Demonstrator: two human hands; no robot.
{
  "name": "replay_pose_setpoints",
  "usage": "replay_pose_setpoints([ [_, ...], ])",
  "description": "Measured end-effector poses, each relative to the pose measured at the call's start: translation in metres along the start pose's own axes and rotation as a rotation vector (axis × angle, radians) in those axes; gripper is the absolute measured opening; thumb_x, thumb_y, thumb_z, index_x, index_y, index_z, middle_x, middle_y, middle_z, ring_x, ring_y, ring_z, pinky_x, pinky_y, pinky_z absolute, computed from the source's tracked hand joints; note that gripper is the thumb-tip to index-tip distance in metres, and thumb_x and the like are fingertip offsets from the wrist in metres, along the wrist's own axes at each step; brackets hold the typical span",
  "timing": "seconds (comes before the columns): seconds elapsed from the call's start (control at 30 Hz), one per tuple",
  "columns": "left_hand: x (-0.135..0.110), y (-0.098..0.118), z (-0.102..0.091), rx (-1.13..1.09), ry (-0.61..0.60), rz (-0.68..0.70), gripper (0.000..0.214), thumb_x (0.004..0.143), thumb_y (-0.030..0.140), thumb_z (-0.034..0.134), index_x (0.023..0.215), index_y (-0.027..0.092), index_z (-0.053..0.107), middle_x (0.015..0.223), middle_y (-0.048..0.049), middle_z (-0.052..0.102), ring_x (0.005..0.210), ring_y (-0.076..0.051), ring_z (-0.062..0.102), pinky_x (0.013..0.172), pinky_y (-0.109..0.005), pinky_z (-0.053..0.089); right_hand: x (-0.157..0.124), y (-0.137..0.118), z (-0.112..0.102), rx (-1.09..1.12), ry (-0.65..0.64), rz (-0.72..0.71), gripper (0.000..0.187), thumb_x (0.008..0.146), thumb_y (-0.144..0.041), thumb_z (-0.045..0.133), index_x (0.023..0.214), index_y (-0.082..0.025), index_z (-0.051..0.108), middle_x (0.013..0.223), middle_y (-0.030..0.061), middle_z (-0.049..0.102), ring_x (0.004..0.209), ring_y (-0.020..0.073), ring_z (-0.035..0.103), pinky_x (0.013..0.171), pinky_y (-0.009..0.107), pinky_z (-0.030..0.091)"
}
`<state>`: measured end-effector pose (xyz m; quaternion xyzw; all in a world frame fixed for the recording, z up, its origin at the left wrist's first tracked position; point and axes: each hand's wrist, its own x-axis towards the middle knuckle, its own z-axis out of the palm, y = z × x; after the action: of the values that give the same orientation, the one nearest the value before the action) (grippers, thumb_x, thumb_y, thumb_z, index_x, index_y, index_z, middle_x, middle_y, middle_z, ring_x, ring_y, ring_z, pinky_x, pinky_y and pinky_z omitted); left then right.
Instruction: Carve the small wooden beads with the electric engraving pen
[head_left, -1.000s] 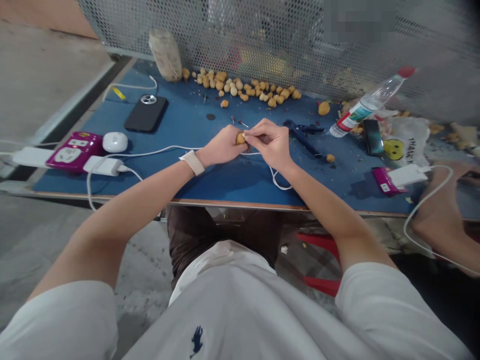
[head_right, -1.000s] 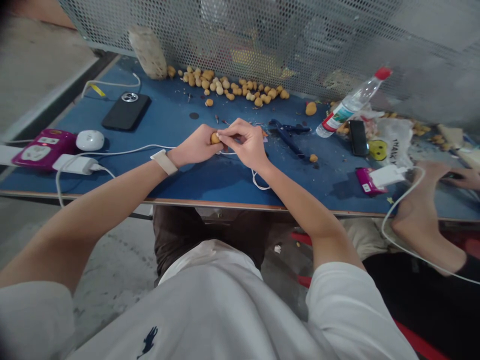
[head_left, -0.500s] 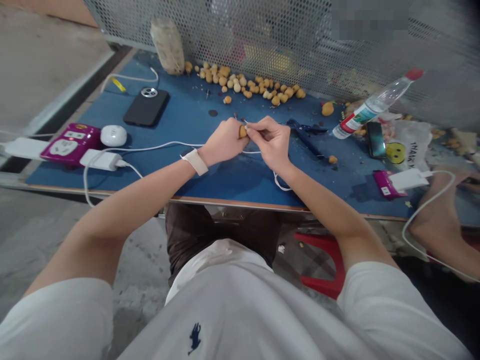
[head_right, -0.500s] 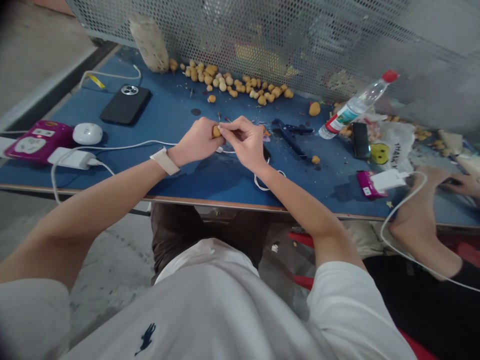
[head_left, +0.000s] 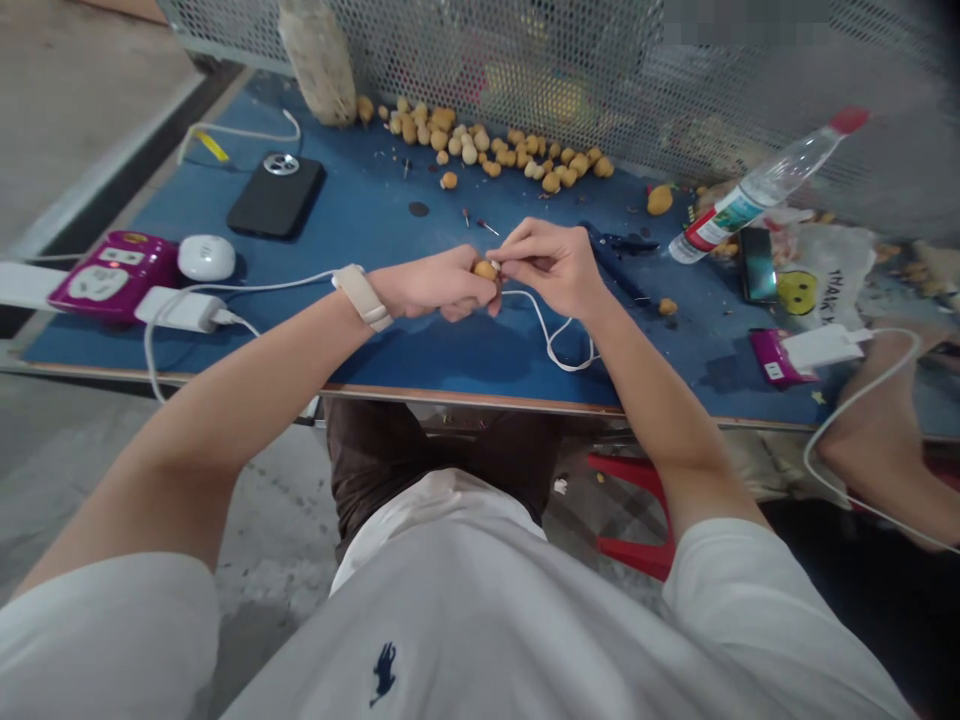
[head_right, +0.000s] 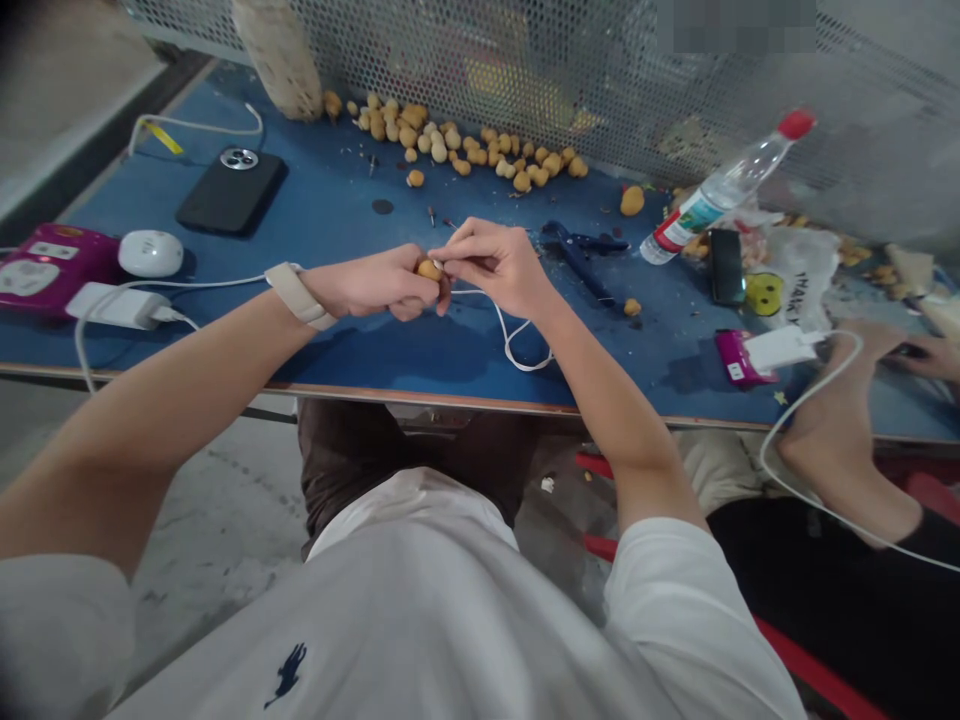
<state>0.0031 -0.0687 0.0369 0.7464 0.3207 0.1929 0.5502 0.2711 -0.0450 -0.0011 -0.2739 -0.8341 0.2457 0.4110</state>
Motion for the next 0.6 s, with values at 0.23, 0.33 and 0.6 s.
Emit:
replay_pose_setpoints([
  [0.23, 0.000, -0.004, 0.002, 0.024, -0.078, -0.019, 0.024, 0.087, 0.035, 0.091, 0.073, 0.024, 0.076, 0.053, 0.0006, 0.044, 0.051, -0.015, 0.042, 0.052, -0.035, 0.040, -0.005, -0.008, 0.007, -0.062, 0.011, -0.005, 0.053, 0.112, -0.089, 0.092, 0.115, -0.036, 0.101, 0.114, 0.0052, 0.095, 0.102, 0.0285, 0.091, 0.093, 0.049, 0.082],
  [0.33, -0.001, -0.006, 0.001, 0.088, -0.027, -0.050, 0.018, 0.085, 0.033, 0.092, 0.077, 0.023, 0.079, 0.054, -0.0009, 0.049, 0.051, -0.018, 0.048, 0.054, -0.036, 0.043, -0.008, -0.012, 0.007, -0.122, -0.012, -0.015, 0.049, 0.116, -0.086, 0.089, 0.118, -0.038, 0.102, 0.114, 0.0056, 0.095, 0.105, 0.0305, 0.092, 0.102, 0.055, 0.082],
  [0.6, 0.000, -0.014, -0.003, 0.195, 0.040, -0.111, 0.015, 0.084, 0.031, 0.090, 0.077, 0.022, 0.081, 0.056, -0.0020, 0.050, 0.054, -0.019, 0.052, 0.061, -0.035, 0.039, -0.010, -0.007, 0.014, -0.168, -0.009, -0.036, 0.049, 0.121, -0.081, 0.085, 0.118, -0.034, 0.101, 0.114, 0.0071, 0.094, 0.107, 0.0316, 0.092, 0.107, 0.059, 0.081],
])
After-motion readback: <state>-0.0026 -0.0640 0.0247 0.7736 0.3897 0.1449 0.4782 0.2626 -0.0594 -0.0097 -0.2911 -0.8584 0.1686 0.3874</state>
